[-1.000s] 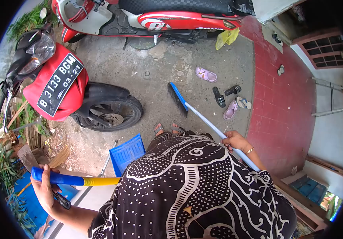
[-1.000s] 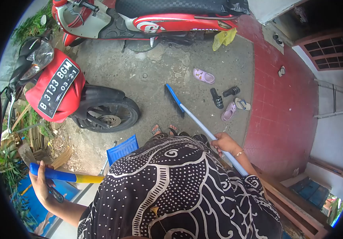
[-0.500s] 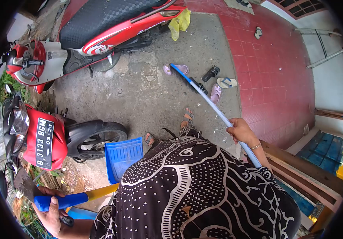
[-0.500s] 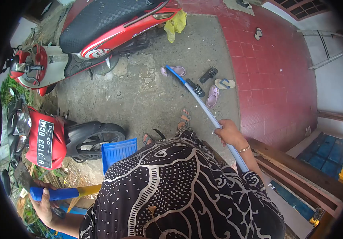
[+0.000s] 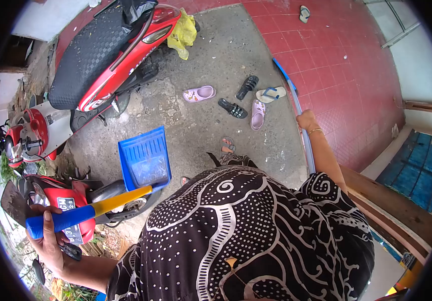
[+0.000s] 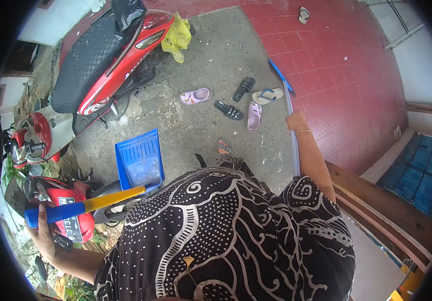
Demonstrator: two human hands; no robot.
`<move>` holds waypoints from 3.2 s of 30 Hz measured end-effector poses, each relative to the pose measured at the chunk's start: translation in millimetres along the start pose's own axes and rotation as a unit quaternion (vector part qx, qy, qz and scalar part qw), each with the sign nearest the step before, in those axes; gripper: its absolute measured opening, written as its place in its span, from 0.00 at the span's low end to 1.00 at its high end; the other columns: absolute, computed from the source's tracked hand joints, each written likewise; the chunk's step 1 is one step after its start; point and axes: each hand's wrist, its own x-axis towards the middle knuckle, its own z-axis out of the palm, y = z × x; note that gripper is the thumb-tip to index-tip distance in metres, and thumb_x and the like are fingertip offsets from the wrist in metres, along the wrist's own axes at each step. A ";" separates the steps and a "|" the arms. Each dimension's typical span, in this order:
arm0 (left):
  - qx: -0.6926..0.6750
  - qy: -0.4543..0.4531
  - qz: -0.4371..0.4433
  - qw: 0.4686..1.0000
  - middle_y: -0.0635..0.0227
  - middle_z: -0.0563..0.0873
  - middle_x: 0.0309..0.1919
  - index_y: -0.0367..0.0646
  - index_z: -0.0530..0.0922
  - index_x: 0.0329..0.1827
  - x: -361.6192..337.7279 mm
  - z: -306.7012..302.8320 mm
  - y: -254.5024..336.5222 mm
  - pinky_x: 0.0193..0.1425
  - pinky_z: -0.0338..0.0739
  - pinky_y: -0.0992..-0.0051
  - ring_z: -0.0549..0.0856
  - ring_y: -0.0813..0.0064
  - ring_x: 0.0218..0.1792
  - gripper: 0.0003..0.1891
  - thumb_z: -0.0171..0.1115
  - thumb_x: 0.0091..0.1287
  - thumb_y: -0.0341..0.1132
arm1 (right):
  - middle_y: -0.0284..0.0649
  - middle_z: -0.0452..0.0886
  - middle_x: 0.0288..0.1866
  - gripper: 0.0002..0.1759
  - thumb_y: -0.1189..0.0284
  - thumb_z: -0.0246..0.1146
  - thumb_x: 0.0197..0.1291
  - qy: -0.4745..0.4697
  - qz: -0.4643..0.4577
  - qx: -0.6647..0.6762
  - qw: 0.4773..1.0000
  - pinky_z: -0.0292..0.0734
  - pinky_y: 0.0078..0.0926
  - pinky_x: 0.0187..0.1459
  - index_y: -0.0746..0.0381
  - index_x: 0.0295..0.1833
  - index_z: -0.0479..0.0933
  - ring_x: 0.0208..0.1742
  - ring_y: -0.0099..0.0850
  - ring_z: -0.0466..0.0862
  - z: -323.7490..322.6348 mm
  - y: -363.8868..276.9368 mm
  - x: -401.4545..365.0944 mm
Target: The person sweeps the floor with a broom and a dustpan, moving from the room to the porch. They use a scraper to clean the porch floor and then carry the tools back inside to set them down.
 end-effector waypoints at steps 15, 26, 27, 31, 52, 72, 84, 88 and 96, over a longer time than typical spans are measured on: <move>-0.055 -0.116 0.083 0.988 0.65 0.79 0.27 0.38 0.69 0.42 111.5 38.0 -8.1 0.11 0.54 0.91 0.65 0.91 0.10 0.13 0.57 0.61 0.37 | 0.50 0.76 0.16 0.14 0.75 0.56 0.42 -0.190 -0.021 0.028 0.981 0.72 0.34 0.13 0.80 0.23 0.69 0.15 0.40 0.79 145.2 -6.1 -101.0; -0.055 -0.142 0.113 0.982 0.65 0.79 0.27 0.38 0.69 0.42 150.8 43.9 -14.6 0.11 0.56 0.91 0.66 0.90 0.11 0.13 0.58 0.59 0.35 | 0.54 0.77 0.22 0.15 0.71 0.56 0.41 -0.159 -0.272 -0.052 0.948 0.75 0.32 0.26 0.73 0.31 0.75 0.21 0.41 0.79 182.9 -19.3 -150.7; -0.057 -0.143 0.120 0.981 0.65 0.79 0.27 0.38 0.69 0.42 153.1 45.3 -14.1 0.11 0.57 0.91 0.66 0.90 0.11 0.13 0.58 0.59 0.34 | 0.54 0.77 0.22 0.15 0.71 0.56 0.41 -0.155 -0.272 -0.051 0.948 0.75 0.32 0.26 0.73 0.31 0.75 0.21 0.41 0.79 173.2 -19.8 -154.3; -0.044 -0.153 0.125 0.979 0.65 0.79 0.27 0.38 0.69 0.42 163.6 44.4 -11.6 0.11 0.57 0.90 0.66 0.90 0.11 0.12 0.58 0.59 0.34 | 0.52 0.76 0.20 0.12 0.75 0.54 0.42 -0.175 -0.111 -0.005 0.978 0.75 0.32 0.25 0.74 0.31 0.74 0.20 0.40 0.79 100.2 -66.9 -190.5; -0.068 -0.254 0.160 0.951 0.63 0.78 0.25 0.37 0.68 0.37 178.8 61.6 9.5 0.13 0.61 0.90 0.68 0.88 0.12 0.10 0.57 0.58 0.33 | 0.59 0.77 0.27 0.14 0.71 0.57 0.38 -0.189 -0.232 -0.131 0.945 0.74 0.40 0.35 0.72 0.28 0.76 0.32 0.50 0.79 164.6 -111.1 -149.6; -0.113 -0.236 0.152 0.953 0.63 0.81 0.24 0.36 0.69 0.35 165.4 256.0 156.2 0.11 0.60 0.88 0.69 0.88 0.10 0.10 0.60 0.58 0.32 | 0.33 0.64 0.17 0.07 0.73 0.58 0.53 -0.175 0.109 0.446 0.871 0.61 0.20 0.12 0.65 0.31 0.68 0.13 0.21 0.64 -36.9 2.0 -22.7; -0.148 -0.199 0.187 0.951 0.59 0.83 0.31 0.33 0.73 0.38 236.1 417.7 291.5 0.17 0.67 0.86 0.74 0.85 0.13 0.12 0.59 0.60 0.34 | 0.33 0.67 0.17 0.09 0.72 0.59 0.54 -0.121 0.026 0.337 0.933 0.62 0.20 0.11 0.66 0.29 0.69 0.12 0.19 0.66 -183.0 9.8 50.7; -0.181 -0.224 0.186 0.939 0.60 0.83 0.31 0.33 0.73 0.38 266.3 480.2 324.8 0.21 0.72 0.85 0.78 0.82 0.17 0.09 0.59 0.58 0.30 | 0.37 0.69 0.16 0.10 0.74 0.59 0.47 -0.042 0.016 0.302 0.952 0.64 0.24 0.10 0.71 0.30 0.69 0.11 0.25 0.69 -192.3 2.4 71.0; -0.343 -0.075 0.055 0.935 0.61 0.78 0.21 0.32 0.72 0.28 423.4 618.9 343.6 0.17 0.78 0.74 0.69 0.81 0.11 0.09 0.57 0.56 0.32 | 0.41 0.68 0.13 0.07 0.78 0.55 0.44 0.140 0.032 0.261 0.955 0.66 0.30 0.11 0.70 0.27 0.66 0.11 0.30 0.71 -252.5 -34.0 180.6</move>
